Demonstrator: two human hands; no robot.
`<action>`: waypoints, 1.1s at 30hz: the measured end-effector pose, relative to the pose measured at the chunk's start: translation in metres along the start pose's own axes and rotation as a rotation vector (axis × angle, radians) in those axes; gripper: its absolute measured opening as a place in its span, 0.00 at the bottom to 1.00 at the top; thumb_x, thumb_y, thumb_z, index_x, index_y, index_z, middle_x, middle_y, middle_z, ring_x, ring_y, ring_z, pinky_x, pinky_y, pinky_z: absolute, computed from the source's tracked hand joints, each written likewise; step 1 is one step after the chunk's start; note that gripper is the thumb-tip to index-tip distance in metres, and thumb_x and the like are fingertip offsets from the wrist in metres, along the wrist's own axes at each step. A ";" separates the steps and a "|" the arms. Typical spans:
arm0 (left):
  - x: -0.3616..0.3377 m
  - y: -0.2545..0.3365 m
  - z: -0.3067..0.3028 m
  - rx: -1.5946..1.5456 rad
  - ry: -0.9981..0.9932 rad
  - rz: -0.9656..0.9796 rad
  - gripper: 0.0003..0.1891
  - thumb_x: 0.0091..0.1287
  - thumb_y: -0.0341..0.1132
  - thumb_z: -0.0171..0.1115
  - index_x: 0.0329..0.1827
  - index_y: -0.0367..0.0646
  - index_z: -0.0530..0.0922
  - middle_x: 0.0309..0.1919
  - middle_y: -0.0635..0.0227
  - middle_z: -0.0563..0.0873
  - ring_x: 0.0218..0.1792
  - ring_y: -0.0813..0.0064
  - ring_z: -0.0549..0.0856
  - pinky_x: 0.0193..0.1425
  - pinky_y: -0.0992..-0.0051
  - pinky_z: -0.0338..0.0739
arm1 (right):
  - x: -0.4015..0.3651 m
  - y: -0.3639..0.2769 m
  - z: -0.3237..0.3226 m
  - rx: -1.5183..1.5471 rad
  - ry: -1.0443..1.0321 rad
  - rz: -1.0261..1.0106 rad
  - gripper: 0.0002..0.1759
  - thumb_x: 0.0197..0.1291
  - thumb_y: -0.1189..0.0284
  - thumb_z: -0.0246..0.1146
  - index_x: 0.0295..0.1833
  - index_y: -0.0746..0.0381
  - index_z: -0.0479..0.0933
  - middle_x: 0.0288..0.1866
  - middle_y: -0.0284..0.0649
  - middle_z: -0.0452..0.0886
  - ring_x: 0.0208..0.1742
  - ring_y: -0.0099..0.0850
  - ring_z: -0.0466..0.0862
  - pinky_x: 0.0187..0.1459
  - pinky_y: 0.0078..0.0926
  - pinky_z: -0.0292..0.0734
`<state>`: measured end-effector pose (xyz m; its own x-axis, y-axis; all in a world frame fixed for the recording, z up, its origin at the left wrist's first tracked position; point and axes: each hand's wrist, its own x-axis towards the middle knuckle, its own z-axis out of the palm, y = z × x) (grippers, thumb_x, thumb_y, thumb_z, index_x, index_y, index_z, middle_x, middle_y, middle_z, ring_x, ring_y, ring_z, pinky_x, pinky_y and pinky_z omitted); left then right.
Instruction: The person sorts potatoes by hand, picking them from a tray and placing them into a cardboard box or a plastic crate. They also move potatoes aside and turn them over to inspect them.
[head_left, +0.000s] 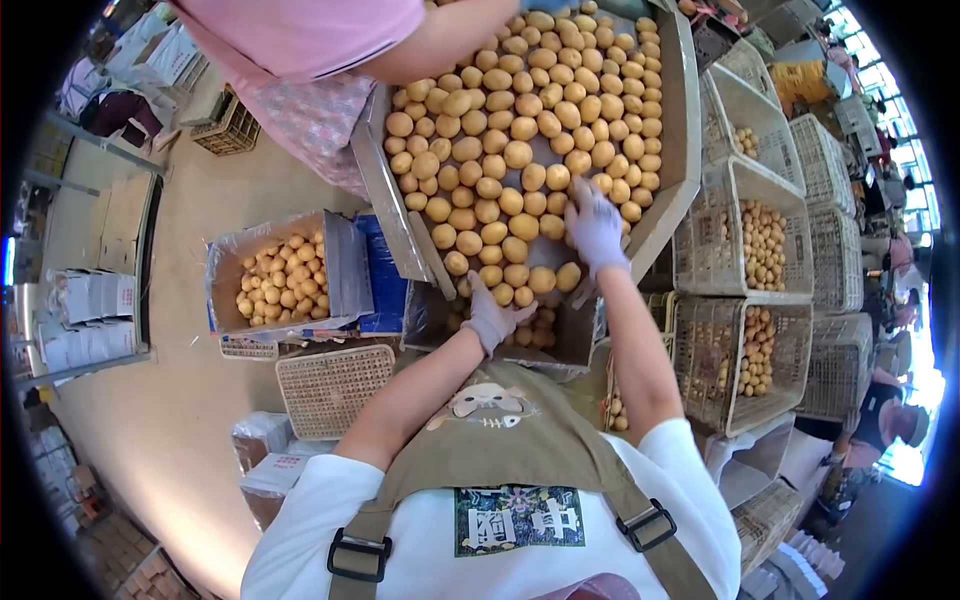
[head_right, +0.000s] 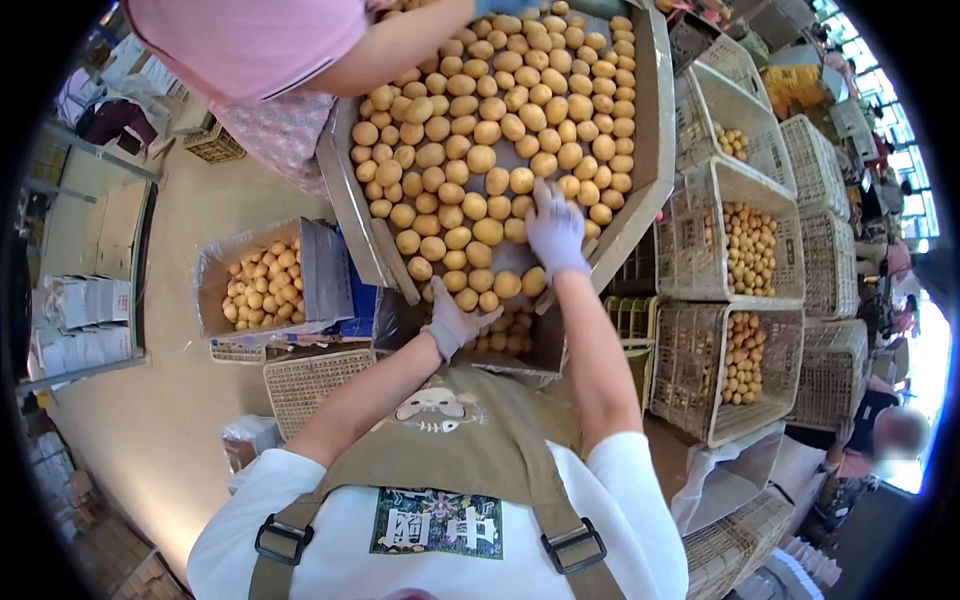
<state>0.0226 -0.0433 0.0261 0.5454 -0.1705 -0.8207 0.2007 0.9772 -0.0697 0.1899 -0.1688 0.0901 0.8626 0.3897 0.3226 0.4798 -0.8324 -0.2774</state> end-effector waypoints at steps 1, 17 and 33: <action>0.002 0.001 0.001 -0.018 0.002 -0.019 0.46 0.67 0.77 0.38 0.81 0.58 0.53 0.79 0.66 0.58 0.78 0.51 0.57 0.74 0.37 0.59 | 0.010 0.007 0.007 -0.058 -0.146 0.042 0.23 0.60 0.68 0.63 0.61 0.58 0.74 0.63 0.48 0.77 0.50 0.49 0.84 0.52 0.43 0.80; -0.001 0.012 -0.005 -0.027 -0.123 -0.045 0.43 0.68 0.75 0.41 0.80 0.60 0.56 0.79 0.68 0.60 0.78 0.52 0.58 0.75 0.34 0.54 | -0.029 -0.027 -0.051 0.218 -0.066 0.146 0.21 0.59 0.67 0.67 0.59 0.56 0.77 0.54 0.48 0.78 0.52 0.48 0.82 0.54 0.41 0.79; 0.013 0.010 -0.023 0.019 -0.241 -0.053 0.42 0.69 0.75 0.39 0.80 0.60 0.57 0.79 0.69 0.61 0.77 0.53 0.63 0.74 0.33 0.56 | -0.132 -0.044 -0.098 0.354 -0.044 0.238 0.16 0.61 0.78 0.64 0.56 0.64 0.81 0.41 0.47 0.83 0.36 0.39 0.83 0.39 0.33 0.80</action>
<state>0.0125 -0.0328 0.0018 0.7117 -0.2492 -0.6568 0.2487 0.9638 -0.0963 0.0394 -0.2225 0.1478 0.9582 0.2260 0.1753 0.2854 -0.7173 -0.6356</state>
